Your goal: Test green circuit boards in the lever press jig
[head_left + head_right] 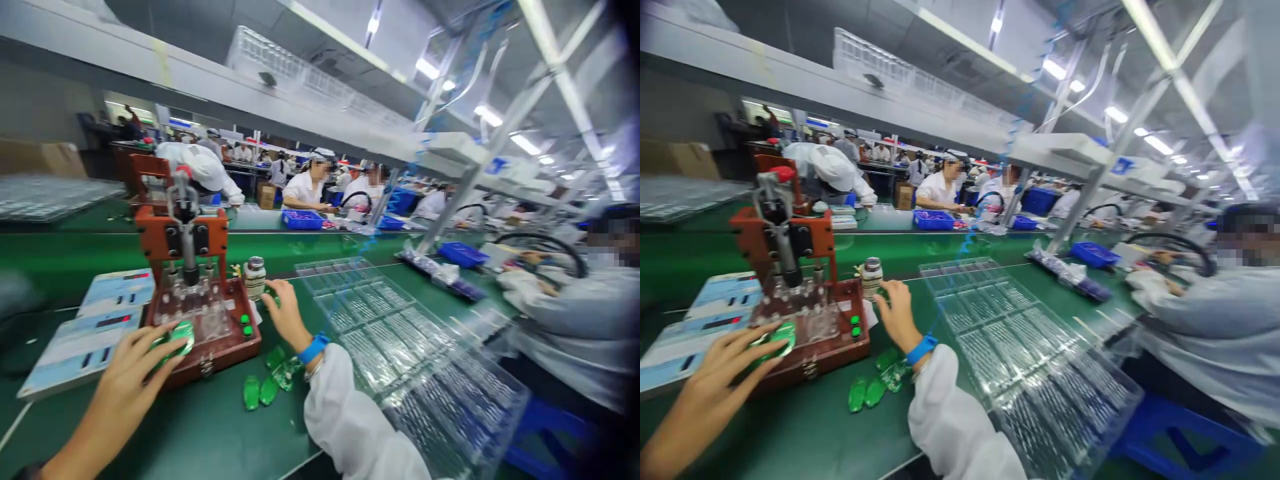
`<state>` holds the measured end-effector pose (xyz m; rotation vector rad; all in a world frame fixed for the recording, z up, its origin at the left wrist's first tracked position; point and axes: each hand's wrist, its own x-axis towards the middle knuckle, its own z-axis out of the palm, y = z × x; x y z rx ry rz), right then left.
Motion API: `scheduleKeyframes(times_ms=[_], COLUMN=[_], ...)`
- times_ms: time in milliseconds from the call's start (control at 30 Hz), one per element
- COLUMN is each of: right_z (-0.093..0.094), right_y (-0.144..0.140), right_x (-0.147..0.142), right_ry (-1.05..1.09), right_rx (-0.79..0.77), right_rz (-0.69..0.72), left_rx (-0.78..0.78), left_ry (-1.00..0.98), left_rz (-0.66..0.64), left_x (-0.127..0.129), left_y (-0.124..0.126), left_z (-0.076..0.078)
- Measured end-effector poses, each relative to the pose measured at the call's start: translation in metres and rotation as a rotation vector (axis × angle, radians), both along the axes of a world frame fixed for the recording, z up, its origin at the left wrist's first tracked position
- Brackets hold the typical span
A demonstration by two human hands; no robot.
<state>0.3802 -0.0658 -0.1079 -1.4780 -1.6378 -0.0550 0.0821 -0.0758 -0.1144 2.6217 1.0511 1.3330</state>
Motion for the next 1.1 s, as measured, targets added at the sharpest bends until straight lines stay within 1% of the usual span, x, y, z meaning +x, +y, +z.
scheduleKeyframes(times_ms=[100, 233, 400, 500, 633, 767, 867, 933, 967, 1000, 1033, 1100], right_z=[-0.015, -0.029, -0.038, -0.043, -0.047, -0.049, -0.045, -0.035, -0.028, -0.02, -0.011, 0.007], right_y=[0.012, 0.015, 0.017, 0.021, 0.023, 0.025, 0.023, 0.017, 0.013, 0.009, 0.005, -0.002], right_x=[0.025, 0.042, 0.046, 0.043, 0.044, 0.052, 0.05, 0.04, 0.031, 0.02, 0.008, -0.017], right_ry=[0.041, -0.017, -0.086, -0.104, -0.099, -0.058, -0.031, -0.02, -0.015, -0.012, -0.016, -0.044], right_rx=[-0.064, -0.17, -0.229, -0.244, -0.235, -0.212, -0.197, -0.166, -0.135, -0.099, -0.067, -0.041], right_rz=[0.006, 0.04, 0.016, 0.024, 0.039, -0.014, -0.056, -0.058, -0.023, 0.044, 0.14, 0.368], left_rx=[-0.032, -0.08, -0.149, -0.194, -0.264, -0.336, -0.377, -0.389, -0.387, -0.381, -0.372, -0.359], left_ry=[0.03, 0.044, 0.081, 0.091, 0.101, 0.075, 0.071, 0.069, 0.067, 0.068, 0.072, 0.089], left_rz=[0.038, 0.054, 0.02, 0.036, 0.062, 0.053, 0.059, 0.06, 0.057, 0.053, 0.047, 0.037], left_x=[0.007, 0.021, 0.029, 0.033, 0.037, 0.035, 0.03, 0.026, 0.023, 0.02, 0.018, 0.013], left_y=[-0.001, 0.002, 0.007, 0.011, 0.015, 0.017, 0.018, 0.019, 0.019, 0.02, 0.02, 0.022], left_z=[0.01, 0.012, 0.015, 0.019, 0.023, 0.029, 0.033, 0.034, 0.035, 0.034, 0.034, 0.032])
